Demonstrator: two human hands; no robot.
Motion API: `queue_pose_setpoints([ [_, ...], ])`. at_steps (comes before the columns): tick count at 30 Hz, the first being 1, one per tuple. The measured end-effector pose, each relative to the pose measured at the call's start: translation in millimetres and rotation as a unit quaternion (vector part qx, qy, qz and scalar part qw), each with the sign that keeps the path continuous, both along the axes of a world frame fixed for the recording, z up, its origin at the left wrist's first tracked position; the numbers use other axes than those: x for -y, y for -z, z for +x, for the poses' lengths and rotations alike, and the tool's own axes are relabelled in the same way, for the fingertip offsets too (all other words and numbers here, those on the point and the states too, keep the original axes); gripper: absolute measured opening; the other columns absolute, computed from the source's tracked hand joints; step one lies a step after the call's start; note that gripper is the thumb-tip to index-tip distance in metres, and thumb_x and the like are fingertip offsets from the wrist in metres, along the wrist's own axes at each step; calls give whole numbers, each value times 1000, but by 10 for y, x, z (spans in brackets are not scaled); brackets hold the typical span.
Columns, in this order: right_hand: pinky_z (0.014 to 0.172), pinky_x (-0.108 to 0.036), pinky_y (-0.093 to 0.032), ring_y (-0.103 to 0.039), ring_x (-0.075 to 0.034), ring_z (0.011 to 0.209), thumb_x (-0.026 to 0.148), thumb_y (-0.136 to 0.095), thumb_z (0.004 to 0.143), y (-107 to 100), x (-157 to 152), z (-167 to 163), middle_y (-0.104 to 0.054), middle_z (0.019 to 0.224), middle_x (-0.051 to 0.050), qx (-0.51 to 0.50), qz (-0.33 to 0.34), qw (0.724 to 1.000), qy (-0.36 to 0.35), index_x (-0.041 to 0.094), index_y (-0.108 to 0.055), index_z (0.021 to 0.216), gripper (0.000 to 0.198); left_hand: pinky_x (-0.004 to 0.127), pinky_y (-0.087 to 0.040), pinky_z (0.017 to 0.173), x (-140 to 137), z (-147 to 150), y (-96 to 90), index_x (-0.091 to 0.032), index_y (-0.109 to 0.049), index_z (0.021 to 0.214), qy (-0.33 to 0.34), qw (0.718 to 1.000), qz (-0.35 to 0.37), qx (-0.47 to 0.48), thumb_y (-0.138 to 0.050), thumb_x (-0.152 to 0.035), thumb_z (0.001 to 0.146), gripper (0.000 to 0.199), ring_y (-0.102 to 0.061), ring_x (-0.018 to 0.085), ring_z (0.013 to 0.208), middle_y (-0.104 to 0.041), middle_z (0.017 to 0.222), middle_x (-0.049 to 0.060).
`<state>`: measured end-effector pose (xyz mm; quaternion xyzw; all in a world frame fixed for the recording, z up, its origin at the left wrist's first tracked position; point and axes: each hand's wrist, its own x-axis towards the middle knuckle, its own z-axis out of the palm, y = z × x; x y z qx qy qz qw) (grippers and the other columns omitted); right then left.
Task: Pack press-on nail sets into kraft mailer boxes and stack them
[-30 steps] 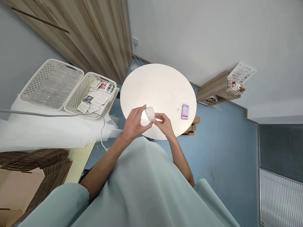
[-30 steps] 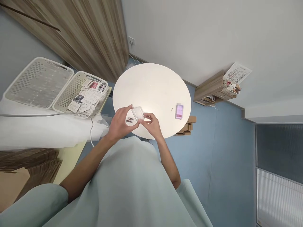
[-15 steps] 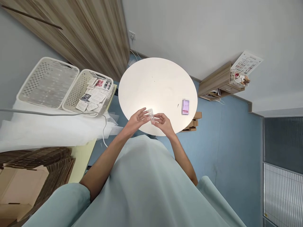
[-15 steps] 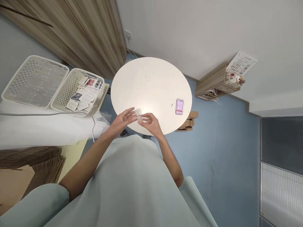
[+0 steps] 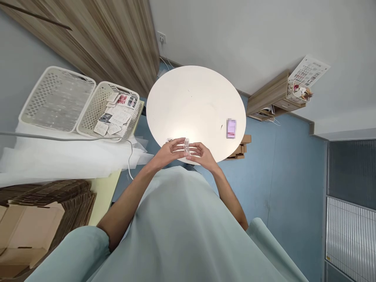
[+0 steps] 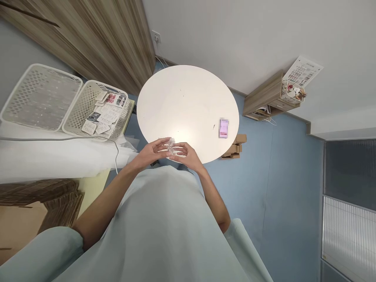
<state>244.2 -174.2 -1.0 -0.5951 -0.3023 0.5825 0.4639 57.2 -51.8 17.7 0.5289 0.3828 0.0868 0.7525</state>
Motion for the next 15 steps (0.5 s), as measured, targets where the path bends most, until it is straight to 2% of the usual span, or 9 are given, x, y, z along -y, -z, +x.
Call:
queue_pose_setpoints([
  [8, 117, -51, -57, -69, -31, 137, 52, -103, 66, 27, 73, -31, -69, 145, -9, -10, -6, 1000, -10, 29, -64, 125, 74, 59, -59, 116, 7, -35, 34, -27, -70, 148, 42, 999, 3, 5, -101, -64, 62, 99, -65, 44, 142, -73, 148, 13],
  [15, 115, -52, -58, -72, -30, 130, 50, -104, 64, 60, 99, -73, -70, 141, -8, 2, -5, 1000, 1, 29, -64, 122, 74, 58, -61, 113, 31, -59, 128, -26, -74, 140, 41, 999, 22, 13, -101, -66, 61, 92, -69, 44, 136, -73, 144, 12],
])
